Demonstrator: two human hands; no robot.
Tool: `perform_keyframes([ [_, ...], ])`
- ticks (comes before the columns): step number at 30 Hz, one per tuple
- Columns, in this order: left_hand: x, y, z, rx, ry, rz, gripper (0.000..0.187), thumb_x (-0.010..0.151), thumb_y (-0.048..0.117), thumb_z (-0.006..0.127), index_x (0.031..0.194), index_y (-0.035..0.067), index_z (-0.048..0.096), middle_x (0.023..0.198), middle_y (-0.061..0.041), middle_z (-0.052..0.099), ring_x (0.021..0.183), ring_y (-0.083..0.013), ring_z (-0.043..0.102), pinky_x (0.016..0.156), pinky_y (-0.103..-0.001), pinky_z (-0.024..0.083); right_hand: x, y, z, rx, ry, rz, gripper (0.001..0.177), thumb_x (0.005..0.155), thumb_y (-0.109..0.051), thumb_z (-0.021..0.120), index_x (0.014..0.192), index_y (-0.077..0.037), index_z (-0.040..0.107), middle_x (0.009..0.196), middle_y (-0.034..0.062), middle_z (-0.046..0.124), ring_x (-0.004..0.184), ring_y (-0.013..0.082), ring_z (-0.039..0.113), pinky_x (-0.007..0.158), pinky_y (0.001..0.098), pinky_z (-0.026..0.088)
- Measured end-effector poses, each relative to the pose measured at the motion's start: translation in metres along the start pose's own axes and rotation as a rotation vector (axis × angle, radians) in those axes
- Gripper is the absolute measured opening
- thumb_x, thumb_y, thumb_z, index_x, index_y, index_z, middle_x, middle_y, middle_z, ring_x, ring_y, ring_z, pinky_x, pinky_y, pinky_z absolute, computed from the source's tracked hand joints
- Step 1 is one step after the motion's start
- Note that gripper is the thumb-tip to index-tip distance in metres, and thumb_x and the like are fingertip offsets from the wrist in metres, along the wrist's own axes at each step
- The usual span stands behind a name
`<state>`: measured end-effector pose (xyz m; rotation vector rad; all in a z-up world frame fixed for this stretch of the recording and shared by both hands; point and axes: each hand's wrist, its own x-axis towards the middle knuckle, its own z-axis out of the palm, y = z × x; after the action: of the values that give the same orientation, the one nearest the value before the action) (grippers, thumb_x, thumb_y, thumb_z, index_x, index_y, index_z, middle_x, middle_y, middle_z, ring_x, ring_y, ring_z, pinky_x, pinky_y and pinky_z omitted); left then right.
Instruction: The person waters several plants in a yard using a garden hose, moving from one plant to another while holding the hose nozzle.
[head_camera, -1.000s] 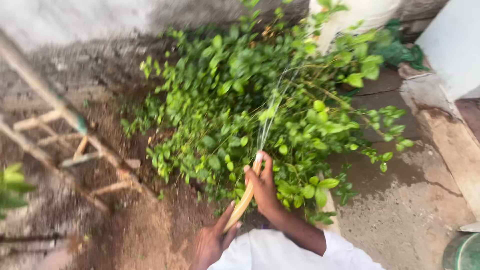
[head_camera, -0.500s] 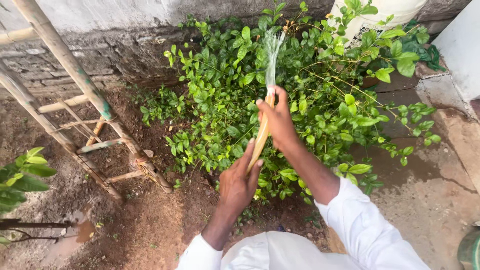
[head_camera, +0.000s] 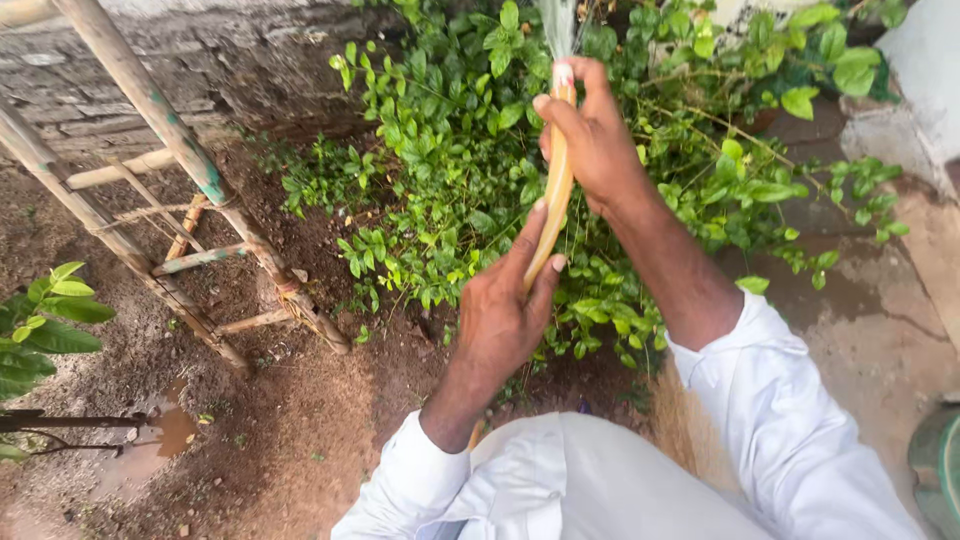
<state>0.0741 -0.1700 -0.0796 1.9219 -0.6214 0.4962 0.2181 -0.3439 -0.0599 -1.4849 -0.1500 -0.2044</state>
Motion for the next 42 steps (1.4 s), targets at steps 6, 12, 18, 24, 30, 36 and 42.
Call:
perform_keyframes([
  [6, -0.003, 0.002, -0.021, 0.048, -0.001, -0.027, 0.056, 0.103, 0.016, 0.069, 0.155, 0.012, 0.047, 0.105, -0.018, 0.076, 0.078, -0.0287, 0.075, 0.068, -0.04, 0.058, -0.007, -0.006, 0.024, 0.026, 0.012, 0.002, 0.049, 0.101, -0.014, 0.065, 0.139, -0.011, 0.036, 0.092, 0.0074, 0.056, 0.06, 0.0128, 0.056, 0.047, 0.0277, 0.046],
  [12, -0.033, -0.013, -0.024, 0.046, -0.036, -0.122, 0.056, 0.102, 0.018, 0.069, 0.154, 0.015, 0.048, 0.092, -0.016, 0.075, 0.069, -0.0262, 0.075, 0.061, -0.04, 0.057, -0.031, 0.031, 0.04, 0.017, 0.065, 0.128, 0.052, 0.097, -0.012, 0.066, 0.14, -0.013, 0.037, 0.099, 0.007, 0.054, 0.066, 0.0126, 0.058, 0.051, 0.0263, 0.05],
  [18, -0.065, -0.024, -0.016, 0.042, -0.013, -0.192, 0.056, 0.1, 0.017, 0.07, 0.153, 0.015, 0.052, 0.088, -0.016, 0.075, 0.069, -0.0272, 0.075, 0.061, -0.04, 0.057, -0.058, 0.065, 0.046, 0.038, 0.069, 0.228, 0.05, 0.097, -0.012, 0.064, 0.14, -0.013, 0.039, 0.098, 0.0093, 0.053, 0.067, 0.0126, 0.055, 0.053, 0.0265, 0.047],
  [24, -0.075, -0.024, -0.028, -0.004, -0.042, -0.26, 0.055, 0.099, 0.016, 0.07, 0.15, 0.01, 0.052, 0.09, -0.018, 0.076, 0.07, -0.0263, 0.077, 0.06, -0.04, 0.058, -0.06, 0.07, 0.064, -0.034, 0.033, 0.392, 0.048, 0.096, -0.014, 0.061, 0.138, -0.017, 0.038, 0.095, 0.0055, 0.054, 0.064, 0.0112, 0.055, 0.052, 0.027, 0.048],
  [30, -0.099, -0.033, -0.035, -0.063, -0.01, -0.273, 0.057, 0.099, 0.012, 0.069, 0.152, 0.006, 0.049, 0.09, -0.019, 0.075, 0.075, -0.0271, 0.078, 0.063, -0.04, 0.06, -0.073, 0.084, 0.086, -0.014, -0.129, 0.429, 0.048, 0.099, -0.015, 0.059, 0.141, -0.017, 0.037, 0.088, 0.0022, 0.048, 0.064, 0.0093, 0.052, 0.053, 0.0262, 0.045],
  [36, -0.119, -0.037, -0.047, -0.028, 0.006, -0.301, 0.058, 0.099, 0.015, 0.07, 0.153, 0.008, 0.051, 0.091, -0.02, 0.076, 0.075, -0.0288, 0.078, 0.063, -0.04, 0.06, -0.087, 0.09, 0.104, -0.016, -0.13, 0.415, 0.048, 0.097, -0.015, 0.058, 0.14, -0.014, 0.037, 0.084, 0.0027, 0.049, 0.062, 0.0099, 0.052, 0.05, 0.027, 0.042],
  [42, -0.128, -0.04, -0.052, -0.025, -0.014, -0.384, 0.058, 0.098, 0.017, 0.071, 0.152, 0.01, 0.051, 0.085, -0.017, 0.075, 0.068, -0.0269, 0.076, 0.06, -0.04, 0.058, -0.097, 0.094, 0.111, -0.023, -0.061, 0.429, 0.048, 0.097, -0.016, 0.06, 0.139, -0.015, 0.036, 0.081, 0.0001, 0.053, 0.058, 0.0105, 0.051, 0.046, 0.0269, 0.04],
])
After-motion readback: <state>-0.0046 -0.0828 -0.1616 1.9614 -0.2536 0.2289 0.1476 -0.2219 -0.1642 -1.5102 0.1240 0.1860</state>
